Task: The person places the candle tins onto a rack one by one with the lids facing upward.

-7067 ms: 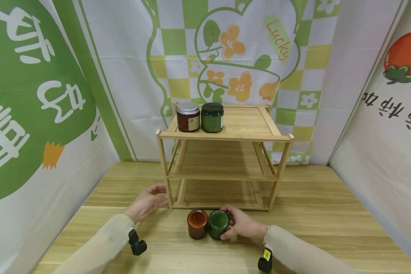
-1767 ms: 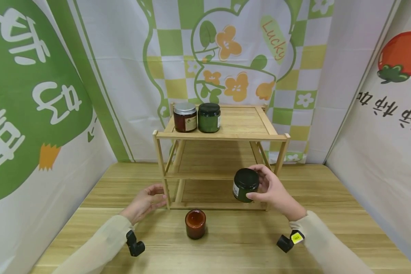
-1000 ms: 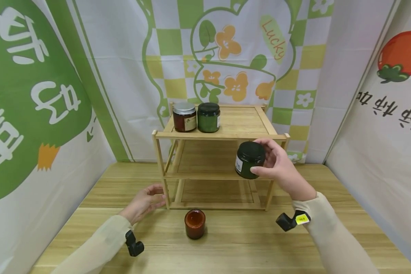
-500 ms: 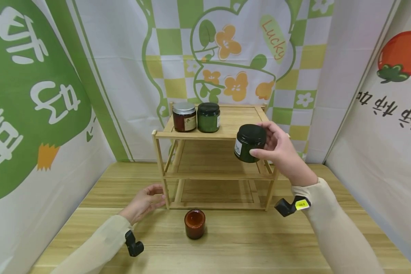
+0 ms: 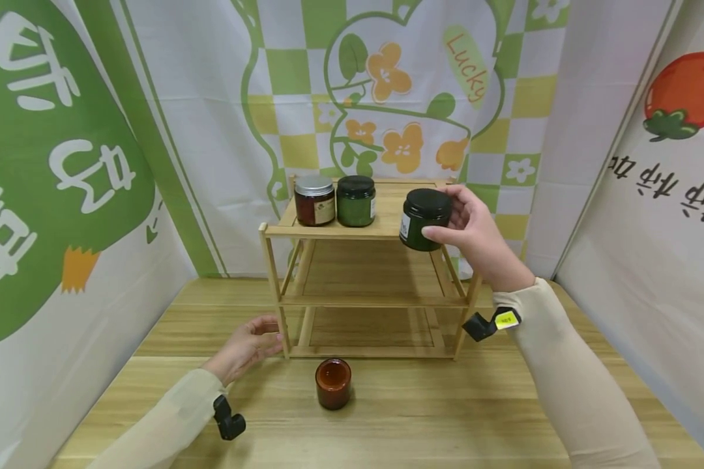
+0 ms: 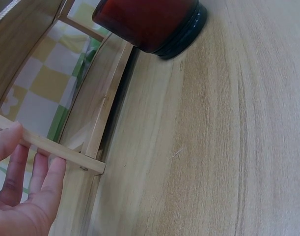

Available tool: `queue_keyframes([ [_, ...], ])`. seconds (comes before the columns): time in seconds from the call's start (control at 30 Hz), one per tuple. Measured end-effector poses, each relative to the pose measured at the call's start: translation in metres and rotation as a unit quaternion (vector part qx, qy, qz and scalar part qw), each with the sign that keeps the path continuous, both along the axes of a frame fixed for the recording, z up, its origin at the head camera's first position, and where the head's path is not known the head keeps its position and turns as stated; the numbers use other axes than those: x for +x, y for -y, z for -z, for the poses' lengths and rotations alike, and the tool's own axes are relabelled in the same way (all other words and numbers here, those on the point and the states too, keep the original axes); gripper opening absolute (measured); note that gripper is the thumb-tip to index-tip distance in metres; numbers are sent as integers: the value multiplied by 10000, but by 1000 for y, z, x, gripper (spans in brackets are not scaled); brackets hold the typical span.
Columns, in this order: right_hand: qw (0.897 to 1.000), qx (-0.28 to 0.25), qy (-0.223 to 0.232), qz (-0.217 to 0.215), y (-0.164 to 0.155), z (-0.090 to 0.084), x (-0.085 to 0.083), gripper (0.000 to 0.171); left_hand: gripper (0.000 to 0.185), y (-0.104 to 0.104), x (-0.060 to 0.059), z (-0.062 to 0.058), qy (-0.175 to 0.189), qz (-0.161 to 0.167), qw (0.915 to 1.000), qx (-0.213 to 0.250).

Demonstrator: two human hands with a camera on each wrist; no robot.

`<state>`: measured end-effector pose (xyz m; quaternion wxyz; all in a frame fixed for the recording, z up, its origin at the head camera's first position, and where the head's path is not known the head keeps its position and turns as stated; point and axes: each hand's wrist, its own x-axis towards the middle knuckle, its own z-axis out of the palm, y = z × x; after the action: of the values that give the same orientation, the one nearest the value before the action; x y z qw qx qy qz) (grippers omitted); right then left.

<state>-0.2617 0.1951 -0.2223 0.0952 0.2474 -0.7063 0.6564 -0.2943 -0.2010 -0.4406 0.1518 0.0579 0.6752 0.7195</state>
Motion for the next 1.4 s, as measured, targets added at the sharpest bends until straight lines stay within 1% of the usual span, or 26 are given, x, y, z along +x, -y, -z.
queue_keyframes([
  [0.3, 9995, 183, 79, 260, 9, -14, -18, 54, 35, 0, 0, 0, -27, -22, 10000, 57],
  [0.5, 9992, 191, 118, 340, 15, -22, -26, 54, 38, 0, 0, 1, -36, -33, 10000, 37],
  [0.73, 9969, 384, 266, 639, 22, -35, -35, 57, 37, 0, 0, 0, -55, -73, 10000, 38],
  [0.9, 9952, 473, 356, 780, 25, -38, -40, 58, 35, 0, 1, 2, -47, -90, 9999, 79],
  [1.07, 9928, 620, 453, 923, 25, -38, -43, 59, 35, 0, 0, 4, -70, -27, 10000, 49],
  [1.4, 9842, 1107, 562, 1260, 31, -37, -45, 63, 33, 1, -1, 4, -124, -10, 9999, 14],
])
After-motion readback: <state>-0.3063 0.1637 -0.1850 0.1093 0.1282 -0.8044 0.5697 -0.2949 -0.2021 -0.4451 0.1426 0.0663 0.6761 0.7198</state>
